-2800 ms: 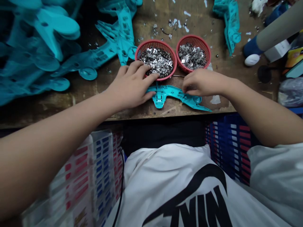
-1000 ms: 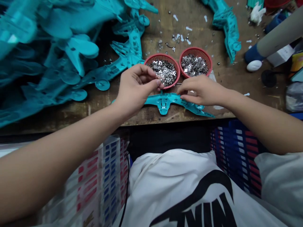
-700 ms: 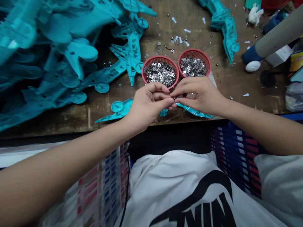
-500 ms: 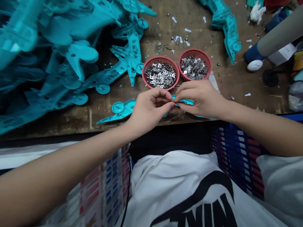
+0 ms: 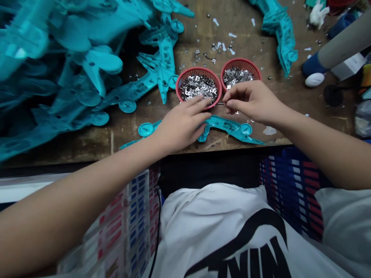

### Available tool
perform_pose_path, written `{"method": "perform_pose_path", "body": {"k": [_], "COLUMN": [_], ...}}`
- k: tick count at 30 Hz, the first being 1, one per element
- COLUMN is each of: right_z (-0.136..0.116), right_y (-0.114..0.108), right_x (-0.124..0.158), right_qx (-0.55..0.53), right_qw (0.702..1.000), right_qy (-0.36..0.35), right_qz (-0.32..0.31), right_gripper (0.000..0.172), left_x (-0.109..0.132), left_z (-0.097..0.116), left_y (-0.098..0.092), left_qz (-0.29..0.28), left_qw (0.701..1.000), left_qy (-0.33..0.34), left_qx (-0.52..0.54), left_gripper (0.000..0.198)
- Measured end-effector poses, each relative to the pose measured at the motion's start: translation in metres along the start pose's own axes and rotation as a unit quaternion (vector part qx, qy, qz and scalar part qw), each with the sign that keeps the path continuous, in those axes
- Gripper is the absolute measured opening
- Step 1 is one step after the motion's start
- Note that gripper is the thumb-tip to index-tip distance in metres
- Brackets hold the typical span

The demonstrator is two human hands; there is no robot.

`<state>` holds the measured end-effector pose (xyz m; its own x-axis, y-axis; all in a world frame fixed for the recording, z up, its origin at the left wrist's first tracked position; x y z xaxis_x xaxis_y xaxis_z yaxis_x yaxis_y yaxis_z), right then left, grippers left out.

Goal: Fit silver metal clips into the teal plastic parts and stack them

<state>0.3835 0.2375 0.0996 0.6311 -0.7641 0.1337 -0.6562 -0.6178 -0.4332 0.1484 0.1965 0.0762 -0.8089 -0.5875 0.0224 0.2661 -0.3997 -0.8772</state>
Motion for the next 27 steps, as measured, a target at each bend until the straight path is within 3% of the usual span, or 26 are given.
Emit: {"method": "perform_pose_path", "body": {"k": [3, 6, 11, 16, 21, 27], "right_z": [0.005, 0.004, 0.0, 0.002, 0.017, 0.026], "right_y": [-0.004, -0.006, -0.006, -0.003, 0.016, 0.033], "right_x": [-0.001, 0.0, 0.0, -0.001, -0.006, -0.007], "right_qx": [-0.039, -0.05, -0.043, 0.094, 0.199, 0.2], "right_qw": [0.999, 0.999, 0.999, 0.994, 0.965, 0.958], "right_qy": [0.007, 0.019, 0.013, -0.005, -0.023, -0.101], "right_qz": [-0.001, -0.001, -0.016, -0.061, -0.167, -0.177], "right_gripper": [0.028, 0.035, 0.034, 0.018, 0.019, 0.022], "left_x": [0.003, 0.01, 0.014, 0.012, 0.015, 0.016], "left_z": [0.028, 0.04, 0.041, 0.041, 0.04, 0.04], "left_y": [0.021, 0.034, 0.027, 0.015, 0.017, 0.027], "left_qz": [-0.101, -0.154, -0.15, -0.148, -0.131, -0.159], "left_qw": [0.991, 0.98, 0.976, 0.976, 0.979, 0.972], "left_qy": [0.072, 0.082, 0.081, 0.074, 0.062, 0.077], "left_qx": [-0.055, -0.101, -0.134, -0.144, -0.146, -0.154], "left_gripper": [0.052, 0.055, 0.039, 0.028, 0.034, 0.042]}}
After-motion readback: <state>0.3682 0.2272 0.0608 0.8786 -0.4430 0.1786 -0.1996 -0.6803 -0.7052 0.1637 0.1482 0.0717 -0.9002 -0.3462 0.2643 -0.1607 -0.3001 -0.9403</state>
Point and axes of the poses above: each hand's wrist, its own x-axis away from the middle knuckle, its own y-axis out of the palm, z = x × y, the point moved 6 cm from there along -x, towards the middle knuckle, and after that the axes turned 12 degrees about -z, right-handed, at the moved point
